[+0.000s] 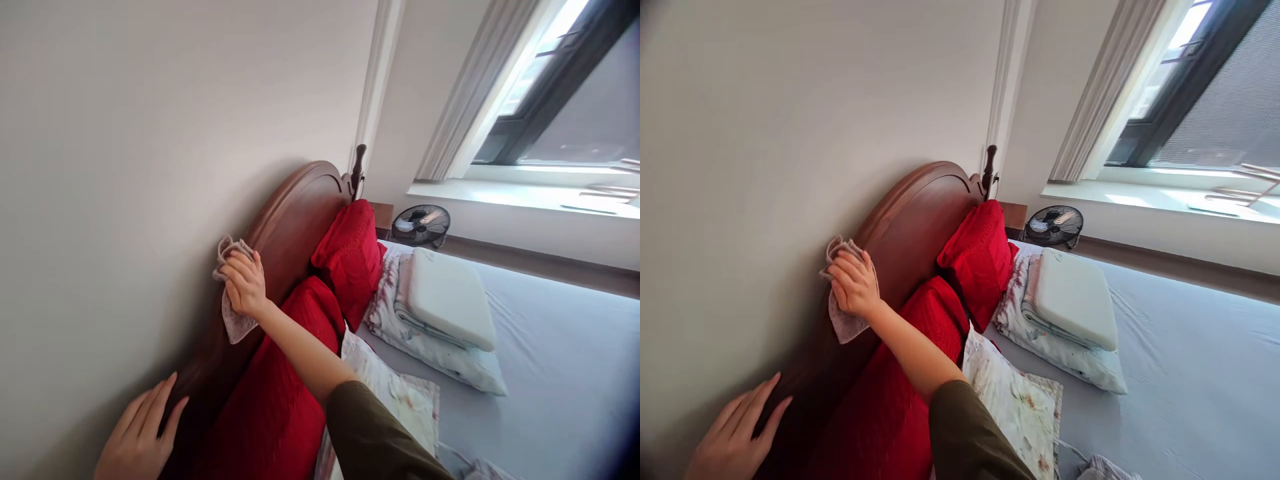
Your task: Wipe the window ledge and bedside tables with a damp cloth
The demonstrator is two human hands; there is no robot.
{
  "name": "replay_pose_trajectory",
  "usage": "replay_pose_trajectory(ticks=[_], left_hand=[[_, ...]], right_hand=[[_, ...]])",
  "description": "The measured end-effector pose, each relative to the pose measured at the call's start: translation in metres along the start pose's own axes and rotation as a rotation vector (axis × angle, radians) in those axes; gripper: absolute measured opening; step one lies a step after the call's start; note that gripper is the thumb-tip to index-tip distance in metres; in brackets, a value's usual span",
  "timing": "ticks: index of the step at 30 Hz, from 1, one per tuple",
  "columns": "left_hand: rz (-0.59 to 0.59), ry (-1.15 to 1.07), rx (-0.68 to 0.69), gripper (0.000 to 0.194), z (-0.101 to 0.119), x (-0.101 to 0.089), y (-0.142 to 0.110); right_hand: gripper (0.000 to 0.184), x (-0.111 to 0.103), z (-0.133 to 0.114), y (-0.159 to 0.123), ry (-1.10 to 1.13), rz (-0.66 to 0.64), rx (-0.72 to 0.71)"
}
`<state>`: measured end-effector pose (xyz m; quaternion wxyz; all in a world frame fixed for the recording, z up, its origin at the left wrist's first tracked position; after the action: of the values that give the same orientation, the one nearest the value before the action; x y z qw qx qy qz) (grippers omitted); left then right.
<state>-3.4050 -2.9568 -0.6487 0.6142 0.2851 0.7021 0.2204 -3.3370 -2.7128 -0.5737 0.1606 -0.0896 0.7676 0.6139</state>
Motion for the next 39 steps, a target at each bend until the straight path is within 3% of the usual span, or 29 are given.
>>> replay_pose_trajectory(ticks=[1,3,8,10,13,17,19,22,25,31,35,39], left_hand=[[-0.013,0.080,0.032,0.030,0.007,-0.004,0.006],[-0.038,0.174,0.030,0.029,0.013,-0.009,0.013],[-0.113,0.061,-0.174,0.031,-0.004,-0.012,0.020],[-0.171,-0.029,-0.214,0.026,-0.007,-0.009,0.037],[-0.136,-0.207,-0.200,0.033,-0.001,-0.002,0.095],[0.053,-0.314,-0.181,0.051,0.006,0.017,0.195],[0.101,-0.318,-0.190,0.056,0.005,0.032,0.238],[0.132,-0.308,-0.183,0.059,0.000,0.052,0.290],[0.111,-0.327,-0.069,0.063,0.000,0.070,0.326],[-0.062,-0.301,0.080,0.068,0.005,0.104,0.351],[-0.149,-0.264,0.135,0.063,0.012,0.109,0.350],[-0.157,-0.272,0.143,0.064,0.017,0.103,0.350]], right_hand=[[0.031,0.005,-0.007,-0.005,0.010,-0.058,-0.033],[0.032,0.004,0.007,0.004,0.010,-0.110,-0.036],[0.048,-0.029,0.119,0.081,-0.006,-0.004,0.202],[0.050,-0.035,0.142,0.097,0.003,0.019,0.272],[0.051,-0.034,0.126,0.089,0.001,0.044,0.312],[0.046,-0.014,0.054,0.044,-0.005,-0.028,0.240],[0.042,-0.003,0.033,0.028,-0.011,-0.099,0.179],[0.040,-0.002,0.040,0.034,-0.037,-0.147,0.086],[0.043,-0.027,0.095,0.071,-0.089,-0.037,0.092],[0.046,-0.071,0.260,0.144,-0.097,0.117,0.287],[0.045,-0.095,0.361,0.163,-0.077,0.206,0.472],[0.058,-0.105,0.422,0.167,-0.075,0.268,0.571]])
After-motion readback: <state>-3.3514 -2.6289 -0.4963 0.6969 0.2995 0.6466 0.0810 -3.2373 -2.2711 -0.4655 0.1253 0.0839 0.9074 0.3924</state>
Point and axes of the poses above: each hand's wrist, its own y-axis towards the middle knuckle, its own x-axis out of the palm, z = x × y, the point moved 9 cm from there along y, towards the middle knuckle, and after that the axes turned 2 degrees about y, right-handed, at the moved point
